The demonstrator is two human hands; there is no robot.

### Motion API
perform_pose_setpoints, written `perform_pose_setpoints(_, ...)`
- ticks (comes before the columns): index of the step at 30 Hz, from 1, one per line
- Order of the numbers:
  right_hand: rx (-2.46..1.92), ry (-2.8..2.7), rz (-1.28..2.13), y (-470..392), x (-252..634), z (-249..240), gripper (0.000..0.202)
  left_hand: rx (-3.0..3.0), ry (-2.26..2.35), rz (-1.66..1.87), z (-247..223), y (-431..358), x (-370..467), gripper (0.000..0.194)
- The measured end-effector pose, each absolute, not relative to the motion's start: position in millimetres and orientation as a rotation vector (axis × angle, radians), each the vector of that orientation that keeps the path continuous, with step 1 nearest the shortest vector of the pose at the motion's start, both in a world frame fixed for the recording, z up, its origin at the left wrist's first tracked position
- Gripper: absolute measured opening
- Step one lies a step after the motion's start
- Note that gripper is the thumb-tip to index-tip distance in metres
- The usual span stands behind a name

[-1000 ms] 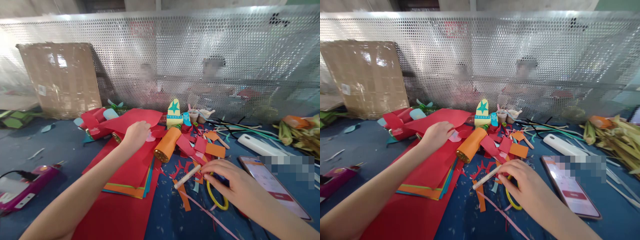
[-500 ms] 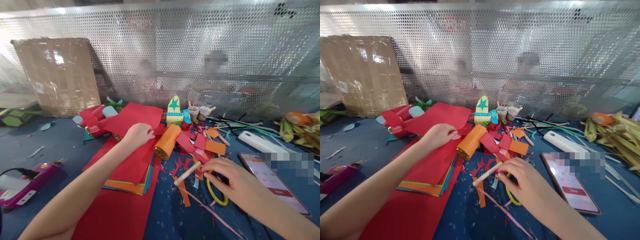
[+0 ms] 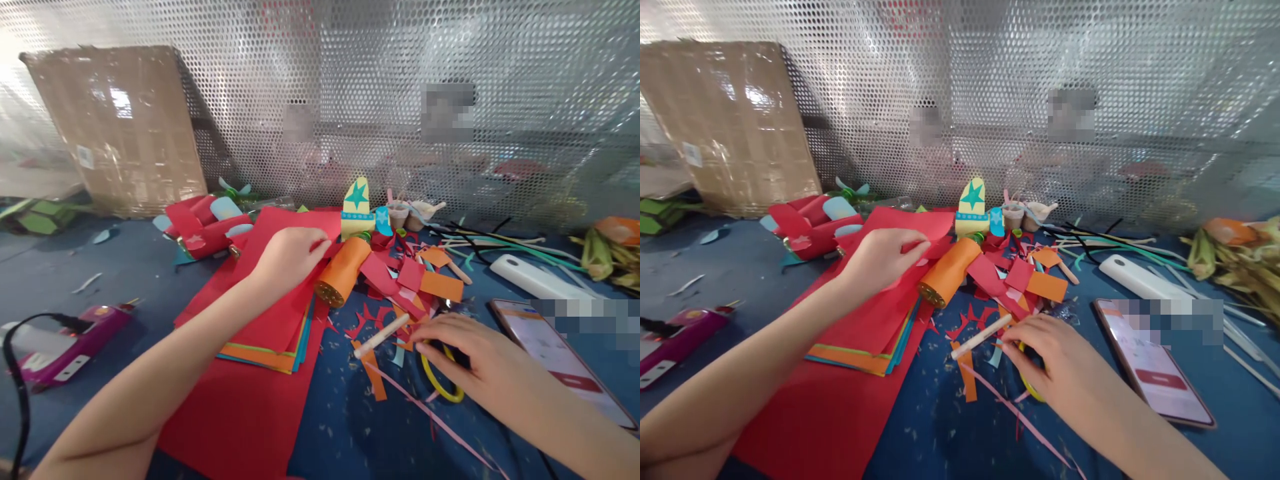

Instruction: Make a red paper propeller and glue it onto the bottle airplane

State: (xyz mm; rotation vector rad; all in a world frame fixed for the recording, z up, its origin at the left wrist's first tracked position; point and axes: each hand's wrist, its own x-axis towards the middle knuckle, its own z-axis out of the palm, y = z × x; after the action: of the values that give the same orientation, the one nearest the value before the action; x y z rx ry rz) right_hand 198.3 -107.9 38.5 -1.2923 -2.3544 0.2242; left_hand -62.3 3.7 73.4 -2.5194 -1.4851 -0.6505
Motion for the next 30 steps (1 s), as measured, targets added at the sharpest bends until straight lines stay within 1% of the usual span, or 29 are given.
perform_pose_setpoints(2, -1.321, -2.359, 0.245, -109.1, 198.9, 39.2, 0.019, -2.511, -1.276, -0.731, 69.5, -11.4, -53.1, 0.028)
perform_pose_setpoints(3, -1.337, -2.356, 0.255, -109.7, 199.5, 39.5, 0.018, -2.547, -1.15, -0.7, 66.5, -20.7, -47.7, 0.026)
perform_pose_setpoints(7, -1.47, -2.283, 0.336, -113.4, 202.8, 38.8, 0.011, -2.766, -0.619, -0.423, 46.7, -63.2, -25.2, 0.013)
perform_pose_setpoints(8, -1.51, -2.259, 0.352, -114.9, 203.0, 38.4, 0.014, -2.821, -0.537, -0.386, 39.5, -73.1, -20.2, 0.009)
perform_pose_setpoints(11, -1.587, -2.279, 0.418, -121.1, 199.9, 38.8, 0.026, -2.929, -0.394, -0.323, 15.3, -95.3, -9.2, 0.006)
perform_pose_setpoints(14, -1.579, -2.44, 0.701, -129.1, 192.1, 41.1, 0.029, -2.992, -0.417, -0.28, -3.0, -106.1, -4.6, 0.005)
perform_pose_setpoints(17, -1.54, -2.544, 0.938, -135.9, 184.5, 40.4, 0.034, -3.034, -0.492, -0.313, -4.8, -110.7, -3.1, 0.008)
perform_pose_setpoints(19, -1.534, -2.586, 0.94, -138.2, 181.5, 37.4, 0.033, -3.134, -0.595, -0.282, 1.8, -112.9, -2.0, 0.012)
perform_pose_setpoints(21, -1.519, -2.614, 0.876, -139.0, 180.2, 33.8, 0.028, -3.254, -0.71, -0.195, 9.6, -115.2, -0.9, 0.017)
perform_pose_setpoints(24, -1.474, -2.642, 0.794, -138.2, 180.0, 31.3, 0.021, -3.313, -0.707, 0.01, 14.5, -118.7, -0.1, 0.036)
perform_pose_setpoints(26, -1.437, -2.663, 0.769, -137.2, 180.4, 32.3, 0.022, -3.271, -0.623, 0.144, 12.8, -121.4, -1.0, 0.049)
perform_pose_setpoints(28, -1.412, -2.691, 0.758, -136.2, 181.7, 34.4, 0.022, -3.206, -0.606, 0.232, 10.9, -124.7, -3.2, 0.051)
perform_pose_setpoints(30, -1.414, -2.711, 0.756, -136.1, 185.1, 36.4, 0.021, -3.137, -0.688, 0.275, 11.7, -128.4, -6.4, 0.043)
